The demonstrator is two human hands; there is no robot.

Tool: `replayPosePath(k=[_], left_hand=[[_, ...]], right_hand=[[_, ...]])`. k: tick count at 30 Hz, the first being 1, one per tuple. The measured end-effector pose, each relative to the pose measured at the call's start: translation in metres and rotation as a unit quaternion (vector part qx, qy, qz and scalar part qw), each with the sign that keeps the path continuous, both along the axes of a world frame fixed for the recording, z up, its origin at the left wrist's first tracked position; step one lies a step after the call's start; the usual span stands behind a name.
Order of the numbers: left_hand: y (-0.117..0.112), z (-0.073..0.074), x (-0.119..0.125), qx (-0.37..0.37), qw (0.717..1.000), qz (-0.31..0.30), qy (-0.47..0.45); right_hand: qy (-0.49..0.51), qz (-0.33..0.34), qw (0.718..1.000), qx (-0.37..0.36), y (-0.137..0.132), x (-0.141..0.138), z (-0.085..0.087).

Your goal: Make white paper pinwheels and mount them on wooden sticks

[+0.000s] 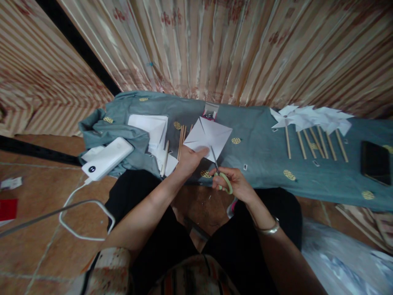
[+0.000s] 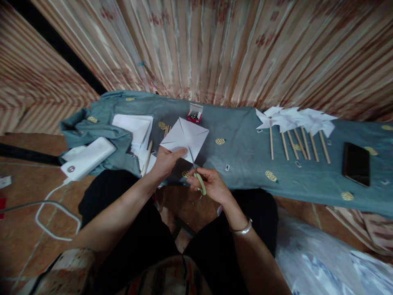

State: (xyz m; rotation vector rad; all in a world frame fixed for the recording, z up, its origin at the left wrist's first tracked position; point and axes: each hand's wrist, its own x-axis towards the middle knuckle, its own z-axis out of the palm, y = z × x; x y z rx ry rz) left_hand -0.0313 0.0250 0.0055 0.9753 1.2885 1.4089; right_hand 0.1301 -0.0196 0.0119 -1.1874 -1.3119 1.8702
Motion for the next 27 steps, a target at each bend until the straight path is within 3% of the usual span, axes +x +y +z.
replayPosePath(k=[10,27], left_hand=[[-0.0005,-0.0003,-0.0005,0.002,1.0,-0.005,0.0],[-0.0041,0.0011,0.0012,-0.011,1.0,-0.014,0.007]], right_hand=[[0.004,-0.011,1.0,-0.025,0.0,-0.0005,-0.0014],[-0.009,-0.016,1.0,0.002,0.0019,0.001,-0.0027]])
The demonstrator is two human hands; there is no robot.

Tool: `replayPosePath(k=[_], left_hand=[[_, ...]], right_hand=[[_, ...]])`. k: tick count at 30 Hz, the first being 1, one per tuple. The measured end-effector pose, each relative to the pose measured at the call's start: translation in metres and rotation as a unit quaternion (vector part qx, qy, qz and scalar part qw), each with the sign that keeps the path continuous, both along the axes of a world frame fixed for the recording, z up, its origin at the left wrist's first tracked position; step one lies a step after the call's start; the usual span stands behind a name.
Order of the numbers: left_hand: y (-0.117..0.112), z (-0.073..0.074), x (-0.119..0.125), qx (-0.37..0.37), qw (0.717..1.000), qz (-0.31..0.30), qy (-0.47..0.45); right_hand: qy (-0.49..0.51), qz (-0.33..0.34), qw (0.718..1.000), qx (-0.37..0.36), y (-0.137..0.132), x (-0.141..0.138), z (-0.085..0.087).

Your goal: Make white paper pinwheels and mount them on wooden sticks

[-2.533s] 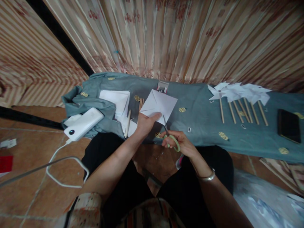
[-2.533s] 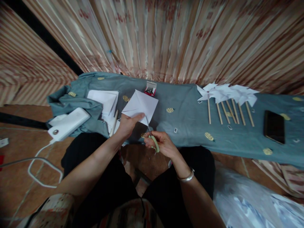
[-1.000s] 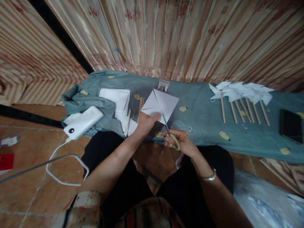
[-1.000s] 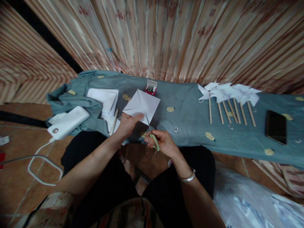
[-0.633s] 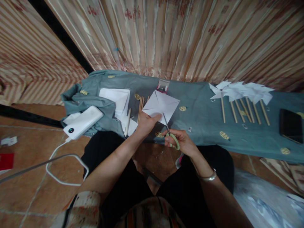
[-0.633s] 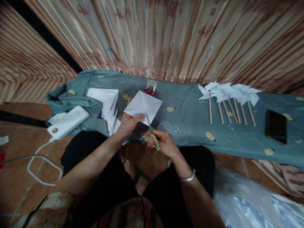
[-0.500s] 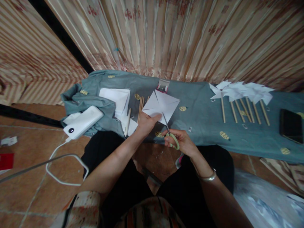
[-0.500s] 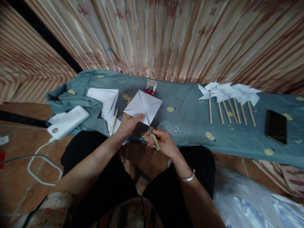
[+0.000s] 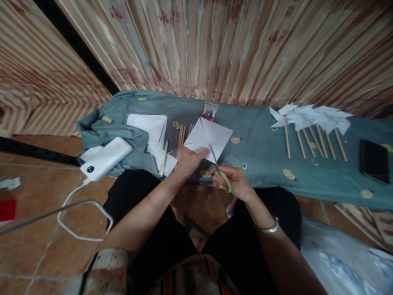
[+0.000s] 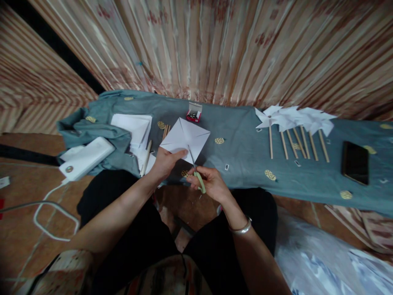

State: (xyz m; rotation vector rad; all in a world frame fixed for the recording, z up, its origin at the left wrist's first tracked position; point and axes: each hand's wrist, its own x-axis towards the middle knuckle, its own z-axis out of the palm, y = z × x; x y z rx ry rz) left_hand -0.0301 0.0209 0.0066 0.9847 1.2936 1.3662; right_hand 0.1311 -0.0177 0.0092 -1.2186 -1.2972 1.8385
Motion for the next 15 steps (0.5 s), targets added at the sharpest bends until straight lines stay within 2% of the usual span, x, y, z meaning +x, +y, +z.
replayPosePath(k=[15], left_hand=[[-0.003,-0.0013,0.0001,-0.012,1.0,-0.017,-0.014]], right_hand=[[-0.009,-0.01,1.0,0.007,0.0006,-0.001,0.0033]])
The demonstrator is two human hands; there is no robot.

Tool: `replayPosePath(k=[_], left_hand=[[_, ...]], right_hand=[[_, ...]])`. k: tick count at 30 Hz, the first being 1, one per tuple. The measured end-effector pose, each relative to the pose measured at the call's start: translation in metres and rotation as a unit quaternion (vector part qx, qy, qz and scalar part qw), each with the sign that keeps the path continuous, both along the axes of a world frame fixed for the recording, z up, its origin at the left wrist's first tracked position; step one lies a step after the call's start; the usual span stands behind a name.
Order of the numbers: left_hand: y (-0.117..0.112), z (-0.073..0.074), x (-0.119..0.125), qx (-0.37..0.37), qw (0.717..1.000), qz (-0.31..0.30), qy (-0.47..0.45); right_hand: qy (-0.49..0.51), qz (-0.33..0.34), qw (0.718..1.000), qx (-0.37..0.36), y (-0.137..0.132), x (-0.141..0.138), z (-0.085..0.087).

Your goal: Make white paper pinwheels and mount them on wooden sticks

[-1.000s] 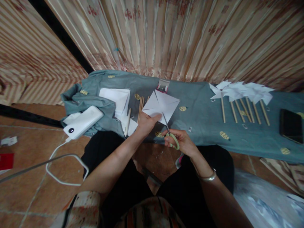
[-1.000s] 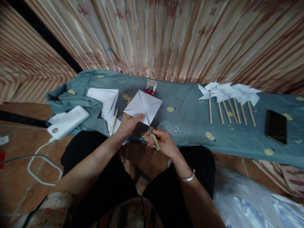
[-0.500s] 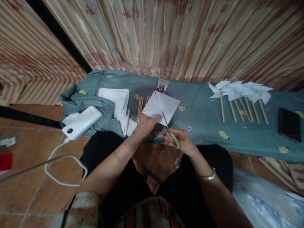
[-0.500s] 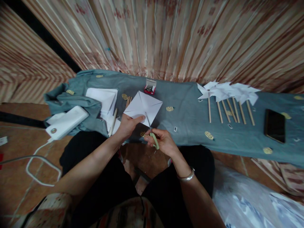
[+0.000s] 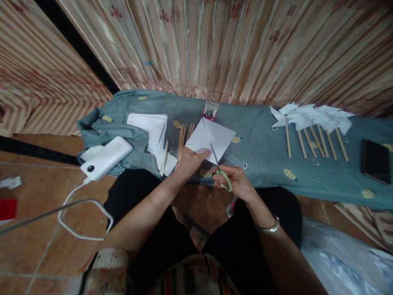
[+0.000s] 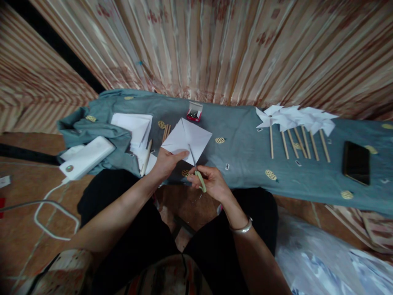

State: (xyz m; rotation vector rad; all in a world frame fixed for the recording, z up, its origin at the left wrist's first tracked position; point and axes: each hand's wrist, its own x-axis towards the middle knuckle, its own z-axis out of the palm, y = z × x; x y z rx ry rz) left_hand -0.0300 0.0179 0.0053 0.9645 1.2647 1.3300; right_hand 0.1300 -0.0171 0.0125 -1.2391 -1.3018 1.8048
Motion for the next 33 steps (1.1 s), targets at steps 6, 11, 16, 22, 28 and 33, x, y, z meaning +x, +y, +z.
replayPosePath(k=[6,11,16,22,28,33], left_hand=[[-0.0003,0.0,0.0001,-0.003,1.0,0.001,0.009],[-0.0001,-0.0001,0.0,-0.001,1.0,-0.004,0.003],[0.0005,-0.0033,-0.0003,-0.001,1.0,-0.003,0.011],[0.0,-0.0024,0.0001,-0.007,1.0,0.002,0.003],[-0.0006,-0.0001,0.0011,-0.007,1.0,0.008,-0.009],[-0.0011,0.0013,0.0016,-0.013,1.0,0.006,-0.015]], right_hand=[[-0.001,-0.001,1.0,-0.003,0.0001,0.0008,-0.0022],[0.005,-0.012,1.0,-0.009,-0.0003,-0.0001,-0.0043],[-0.006,-0.004,1.0,0.008,-0.0001,0.0001,-0.0029],[-0.005,0.001,1.0,0.013,-0.0002,0.0006,-0.0011],[-0.01,0.001,1.0,0.021,-0.0001,0.0007,-0.0022],[0.001,-0.011,1.0,0.008,-0.0001,-0.0002,-0.0038]])
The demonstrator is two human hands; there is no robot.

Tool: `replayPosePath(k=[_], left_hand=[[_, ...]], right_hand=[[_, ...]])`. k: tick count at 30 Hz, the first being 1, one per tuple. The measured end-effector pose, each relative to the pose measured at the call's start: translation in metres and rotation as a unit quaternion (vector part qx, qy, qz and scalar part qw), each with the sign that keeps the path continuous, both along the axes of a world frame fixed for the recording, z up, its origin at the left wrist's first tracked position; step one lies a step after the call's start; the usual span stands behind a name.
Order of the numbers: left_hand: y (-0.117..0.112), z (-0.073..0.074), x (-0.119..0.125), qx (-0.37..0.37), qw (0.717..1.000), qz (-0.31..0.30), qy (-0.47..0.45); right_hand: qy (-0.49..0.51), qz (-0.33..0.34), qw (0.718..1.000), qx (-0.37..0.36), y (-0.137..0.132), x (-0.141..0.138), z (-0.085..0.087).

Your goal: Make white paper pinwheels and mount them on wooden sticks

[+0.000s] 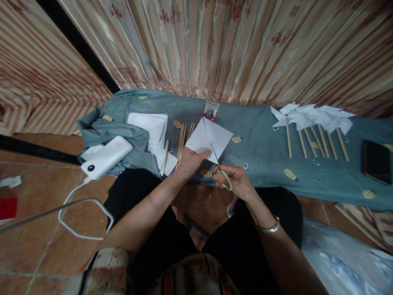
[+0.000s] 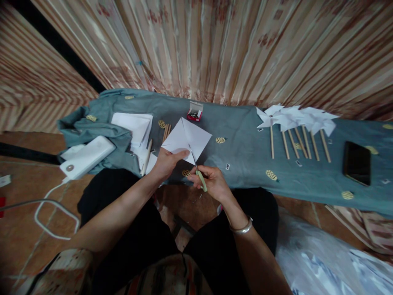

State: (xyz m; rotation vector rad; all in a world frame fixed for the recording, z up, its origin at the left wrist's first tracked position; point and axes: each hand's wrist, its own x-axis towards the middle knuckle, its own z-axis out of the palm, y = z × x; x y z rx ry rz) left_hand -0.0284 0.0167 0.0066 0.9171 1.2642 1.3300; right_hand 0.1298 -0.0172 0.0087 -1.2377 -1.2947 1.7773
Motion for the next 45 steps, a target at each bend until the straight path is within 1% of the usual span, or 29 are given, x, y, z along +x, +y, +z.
replayPosePath(k=[4,8,11,13,16,19,21,24,26,27,28,31,33,35,37,40,43,45], left_hand=[[0.0,0.0,0.0,0.003,1.0,0.0,-0.005],[0.0,0.0,0.0,0.0,1.0,0.002,-0.026],[0.002,0.0,0.0,-0.006,0.997,0.005,-0.075],[0.004,0.0,-0.001,-0.013,0.994,0.007,-0.111],[0.006,0.0,-0.002,-0.034,0.989,0.012,-0.144],[0.006,-0.004,-0.003,-0.051,0.988,0.015,-0.143],[0.006,-0.008,-0.004,-0.06,0.991,0.009,-0.122],[0.004,-0.015,-0.003,-0.066,0.995,-0.027,-0.072],[0.004,-0.019,-0.002,-0.072,0.994,-0.061,-0.052],[0.005,-0.02,-0.002,-0.074,0.993,-0.075,-0.047],[0.005,-0.021,-0.002,-0.077,0.992,-0.086,-0.046],[0.008,-0.022,-0.002,-0.082,0.989,-0.103,-0.065],[0.009,-0.022,-0.002,-0.076,0.987,-0.106,-0.093],[0.008,-0.022,0.0,-0.08,0.984,-0.108,-0.121],[0.007,-0.022,0.003,-0.099,0.978,-0.116,-0.146],[0.003,-0.024,0.012,-0.139,0.967,-0.135,-0.165],[0.0,-0.026,0.018,-0.159,0.962,-0.151,-0.165],[0.0,-0.025,0.017,-0.16,0.959,-0.173,-0.156]], right_hand=[[0.01,0.002,1.0,0.002,0.0,0.0,-0.002],[0.005,0.007,1.0,-0.019,-0.002,0.0,-0.004],[-0.002,0.009,1.0,-0.026,-0.005,0.002,-0.007],[-0.019,0.023,0.999,-0.027,-0.007,0.007,-0.009],[-0.076,0.049,0.996,-0.006,-0.012,0.023,-0.01],[-0.169,0.065,0.981,0.063,-0.017,0.041,-0.009],[-0.233,0.058,0.966,0.099,-0.02,0.052,-0.007],[-0.285,0.025,0.951,0.12,-0.022,0.064,-0.005],[-0.339,-0.004,0.929,0.149,-0.021,0.07,-0.004],[-0.382,-0.02,0.909,0.164,-0.02,0.073,-0.004],[-0.432,-0.038,0.883,0.18,-0.018,0.076,-0.002],[-0.575,-0.071,0.787,0.211,-0.008,0.085,0.003],[-0.642,-0.056,0.736,0.208,0.002,0.09,0.009],[-0.686,-0.024,0.701,0.192,0.014,0.094,0.016],[-0.713,0.01,0.677,0.181,0.028,0.096,0.022],[-0.738,0.047,0.653,0.163,0.049,0.094,0.029],[-0.749,0.042,0.643,0.158,0.069,0.089,0.031],[-0.751,0.042,0.641,0.156,0.082,0.088,0.031]])
